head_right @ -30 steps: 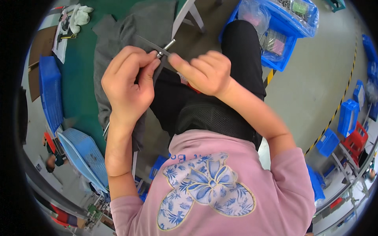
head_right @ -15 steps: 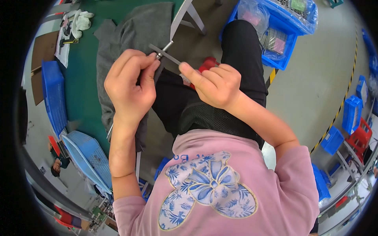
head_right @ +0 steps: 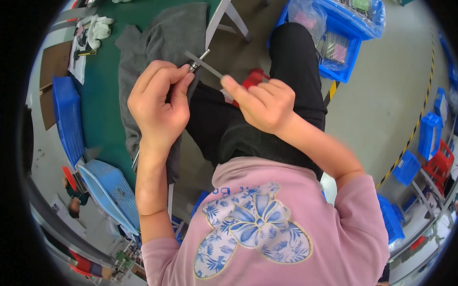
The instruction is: Filing a small metal component and measuring its dimensions with a digital micrometer.
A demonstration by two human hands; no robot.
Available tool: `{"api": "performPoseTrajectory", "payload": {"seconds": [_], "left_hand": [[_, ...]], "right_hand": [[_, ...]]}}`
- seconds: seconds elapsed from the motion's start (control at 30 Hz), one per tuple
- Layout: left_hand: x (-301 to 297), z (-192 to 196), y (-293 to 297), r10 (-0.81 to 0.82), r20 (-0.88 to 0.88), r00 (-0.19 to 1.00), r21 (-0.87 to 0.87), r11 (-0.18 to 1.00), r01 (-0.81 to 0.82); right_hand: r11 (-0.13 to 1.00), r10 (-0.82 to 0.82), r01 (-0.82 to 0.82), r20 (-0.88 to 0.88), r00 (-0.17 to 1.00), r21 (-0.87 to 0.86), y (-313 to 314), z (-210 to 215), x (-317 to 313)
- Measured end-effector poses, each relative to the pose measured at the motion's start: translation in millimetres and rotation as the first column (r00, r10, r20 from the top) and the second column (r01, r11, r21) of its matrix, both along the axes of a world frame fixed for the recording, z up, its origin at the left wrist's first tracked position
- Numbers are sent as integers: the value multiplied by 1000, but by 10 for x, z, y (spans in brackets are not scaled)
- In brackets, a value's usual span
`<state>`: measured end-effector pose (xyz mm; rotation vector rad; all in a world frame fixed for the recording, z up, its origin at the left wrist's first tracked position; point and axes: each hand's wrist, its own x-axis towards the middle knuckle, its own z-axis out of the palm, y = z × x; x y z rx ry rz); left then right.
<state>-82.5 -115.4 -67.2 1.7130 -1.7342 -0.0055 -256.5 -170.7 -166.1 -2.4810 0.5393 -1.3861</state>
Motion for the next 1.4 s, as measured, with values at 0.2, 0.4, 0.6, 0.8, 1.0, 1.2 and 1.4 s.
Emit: {"api": "performPoseTrajectory", "payload": {"seconds": [0.2, 0.4, 0.6, 0.8, 1.0, 1.2, 1.4], "left_hand": [[14, 16, 26, 4, 4, 1000, 2, 1000, -4], [24, 50, -4, -17, -14, 1000, 45, 999, 18], [46, 76, -14, -18, -65, 998, 96, 995, 24], [39, 76, 8, -43, -98, 994, 84, 995, 51], [39, 59, 42, -82, -67, 994, 89, 992, 88], [50, 44, 44, -80, -74, 994, 100, 991, 87], [30, 23, 26, -98, -34, 995, 27, 995, 99]], "right_hand": [[997, -5, -6, 159, 987, 71, -126, 254, -130], [753, -140, -190, 435, 889, 630, -27, 303, 129], [496, -95, -287, 380, 920, 819, -96, 416, 316], [590, -35, -133, 190, 981, 796, -176, 494, 309], [505, 21, -219, 241, 970, 835, -235, 543, 266], [639, -9, -78, 108, 994, 766, -247, 643, 217], [684, -33, -31, 74, 997, 728, -244, 673, 237]]}}
